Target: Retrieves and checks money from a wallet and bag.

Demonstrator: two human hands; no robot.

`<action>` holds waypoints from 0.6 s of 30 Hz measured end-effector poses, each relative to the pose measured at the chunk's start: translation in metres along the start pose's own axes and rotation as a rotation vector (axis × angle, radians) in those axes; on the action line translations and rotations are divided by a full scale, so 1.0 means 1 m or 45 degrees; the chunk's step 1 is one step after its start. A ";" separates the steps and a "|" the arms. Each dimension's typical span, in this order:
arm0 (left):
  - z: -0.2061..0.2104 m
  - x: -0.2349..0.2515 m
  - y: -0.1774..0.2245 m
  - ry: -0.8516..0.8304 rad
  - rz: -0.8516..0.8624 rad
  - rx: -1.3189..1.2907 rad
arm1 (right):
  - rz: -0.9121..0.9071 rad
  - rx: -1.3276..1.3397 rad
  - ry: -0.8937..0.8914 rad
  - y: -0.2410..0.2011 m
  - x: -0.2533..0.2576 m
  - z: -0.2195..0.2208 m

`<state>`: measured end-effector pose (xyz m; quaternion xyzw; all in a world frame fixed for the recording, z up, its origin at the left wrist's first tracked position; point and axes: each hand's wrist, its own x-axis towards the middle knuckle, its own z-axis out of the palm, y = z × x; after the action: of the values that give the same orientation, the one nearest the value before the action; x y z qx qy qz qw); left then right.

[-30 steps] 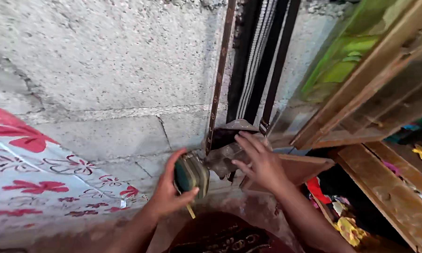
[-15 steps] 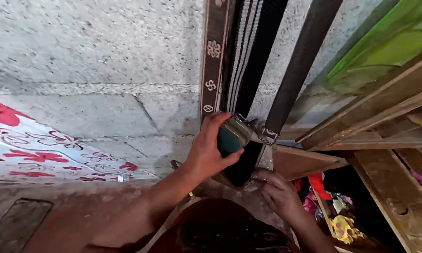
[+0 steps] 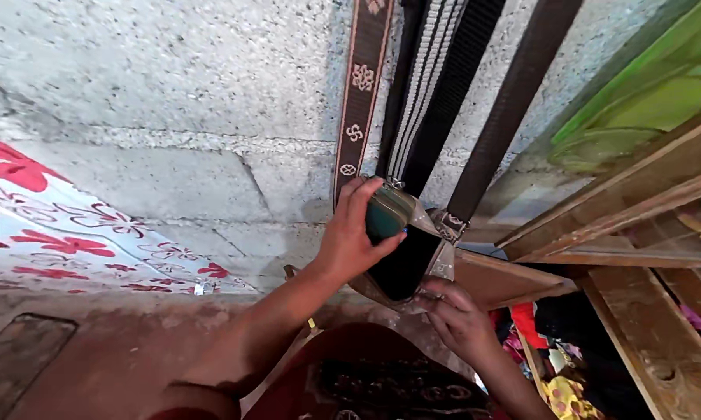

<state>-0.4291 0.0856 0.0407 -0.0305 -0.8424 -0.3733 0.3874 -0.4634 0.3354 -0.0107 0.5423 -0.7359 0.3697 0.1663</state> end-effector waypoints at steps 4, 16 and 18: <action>0.002 -0.005 -0.004 0.070 0.026 0.002 | -0.008 0.016 -0.007 -0.003 0.003 0.004; -0.075 -0.045 -0.034 -0.178 0.084 -0.182 | 0.011 -0.046 0.050 -0.018 0.031 0.031; -0.114 -0.074 -0.052 -0.102 0.020 -0.070 | -0.048 -0.101 0.126 -0.028 0.036 0.037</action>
<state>-0.3236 -0.0090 0.0073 -0.0627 -0.8464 -0.3917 0.3553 -0.4446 0.2805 -0.0020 0.5302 -0.7305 0.3633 0.2308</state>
